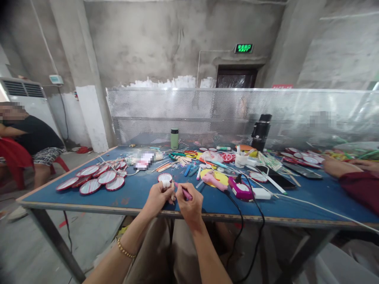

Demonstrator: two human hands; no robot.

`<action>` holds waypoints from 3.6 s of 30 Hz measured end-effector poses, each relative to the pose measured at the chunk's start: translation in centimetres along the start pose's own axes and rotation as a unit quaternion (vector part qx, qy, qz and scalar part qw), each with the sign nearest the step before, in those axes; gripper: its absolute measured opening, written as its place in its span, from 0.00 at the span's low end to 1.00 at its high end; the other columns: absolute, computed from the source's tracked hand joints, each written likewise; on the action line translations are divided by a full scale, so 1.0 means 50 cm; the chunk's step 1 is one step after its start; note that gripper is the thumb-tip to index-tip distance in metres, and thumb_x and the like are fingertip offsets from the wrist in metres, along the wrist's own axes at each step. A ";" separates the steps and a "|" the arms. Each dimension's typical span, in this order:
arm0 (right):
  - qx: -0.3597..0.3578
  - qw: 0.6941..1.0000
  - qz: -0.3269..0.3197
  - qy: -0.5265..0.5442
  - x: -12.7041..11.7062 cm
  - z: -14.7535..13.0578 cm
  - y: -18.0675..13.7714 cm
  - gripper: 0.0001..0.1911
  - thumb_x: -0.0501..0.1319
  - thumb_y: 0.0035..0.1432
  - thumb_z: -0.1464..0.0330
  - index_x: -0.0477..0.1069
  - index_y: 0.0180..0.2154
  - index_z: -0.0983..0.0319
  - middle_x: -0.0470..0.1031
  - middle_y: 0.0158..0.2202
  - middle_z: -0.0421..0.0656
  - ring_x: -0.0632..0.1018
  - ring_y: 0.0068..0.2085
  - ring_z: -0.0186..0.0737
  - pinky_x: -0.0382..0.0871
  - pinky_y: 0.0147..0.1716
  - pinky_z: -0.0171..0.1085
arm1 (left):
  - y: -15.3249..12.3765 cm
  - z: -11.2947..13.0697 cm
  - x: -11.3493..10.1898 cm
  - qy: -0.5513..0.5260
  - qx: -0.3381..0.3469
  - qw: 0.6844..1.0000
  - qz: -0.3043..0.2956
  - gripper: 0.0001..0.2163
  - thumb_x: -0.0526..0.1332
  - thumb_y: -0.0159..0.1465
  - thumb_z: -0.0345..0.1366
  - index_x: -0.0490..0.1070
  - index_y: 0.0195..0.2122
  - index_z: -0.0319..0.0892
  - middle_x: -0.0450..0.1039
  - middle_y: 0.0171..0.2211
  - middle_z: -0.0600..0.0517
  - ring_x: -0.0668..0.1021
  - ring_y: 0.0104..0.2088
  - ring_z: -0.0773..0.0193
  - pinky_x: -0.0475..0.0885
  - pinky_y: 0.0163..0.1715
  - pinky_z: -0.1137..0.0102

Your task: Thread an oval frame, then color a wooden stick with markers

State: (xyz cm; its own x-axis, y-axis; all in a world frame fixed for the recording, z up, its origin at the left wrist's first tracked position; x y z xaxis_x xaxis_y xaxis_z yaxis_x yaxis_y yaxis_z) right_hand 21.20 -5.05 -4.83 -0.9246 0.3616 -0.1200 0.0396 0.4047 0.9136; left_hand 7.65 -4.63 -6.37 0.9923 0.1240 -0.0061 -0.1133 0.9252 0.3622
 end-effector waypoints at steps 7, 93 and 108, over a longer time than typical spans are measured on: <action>-0.001 1.000 -0.029 0.012 0.005 -0.004 0.002 0.09 0.58 0.63 0.69 0.73 0.30 0.61 0.76 0.24 0.39 0.75 0.24 0.32 0.71 0.28 0.31 | 0.001 0.000 0.001 -0.002 0.001 1.000 0.002 0.09 0.62 0.56 0.38 0.67 0.22 0.43 0.70 0.16 0.56 0.73 0.16 0.67 0.68 0.19 0.74; 0.001 1.000 -0.008 0.002 0.004 0.002 -0.002 0.08 0.59 0.63 0.69 0.73 0.30 0.61 0.77 0.25 0.39 0.76 0.25 0.32 0.71 0.29 0.29 | 0.002 -0.006 0.001 -0.010 -0.005 1.000 0.001 0.07 0.61 0.56 0.37 0.68 0.24 0.42 0.72 0.17 0.56 0.73 0.15 0.68 0.68 0.19 0.75; -0.006 0.999 -0.036 0.013 0.003 -0.004 -0.001 0.09 0.58 0.63 0.70 0.73 0.30 0.61 0.76 0.24 0.39 0.75 0.24 0.32 0.70 0.28 0.30 | 0.001 -0.001 0.000 -0.005 -0.002 1.000 0.009 0.09 0.62 0.56 0.38 0.66 0.22 0.43 0.69 0.15 0.58 0.73 0.15 0.67 0.68 0.19 0.74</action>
State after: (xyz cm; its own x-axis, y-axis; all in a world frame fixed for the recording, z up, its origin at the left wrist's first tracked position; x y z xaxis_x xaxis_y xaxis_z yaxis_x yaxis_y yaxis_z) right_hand 20.98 -5.21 -4.82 -0.9346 0.3097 -0.1749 -0.0310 0.4190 0.9074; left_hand 7.63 -4.58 -6.41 0.9905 0.1369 0.0098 -0.1313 0.9245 0.3578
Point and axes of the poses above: each hand's wrist, its own y-axis towards the middle knuckle, its own x-axis out of the palm, z = x × y, the point moved 3 cm from there along y, towards the middle knuckle
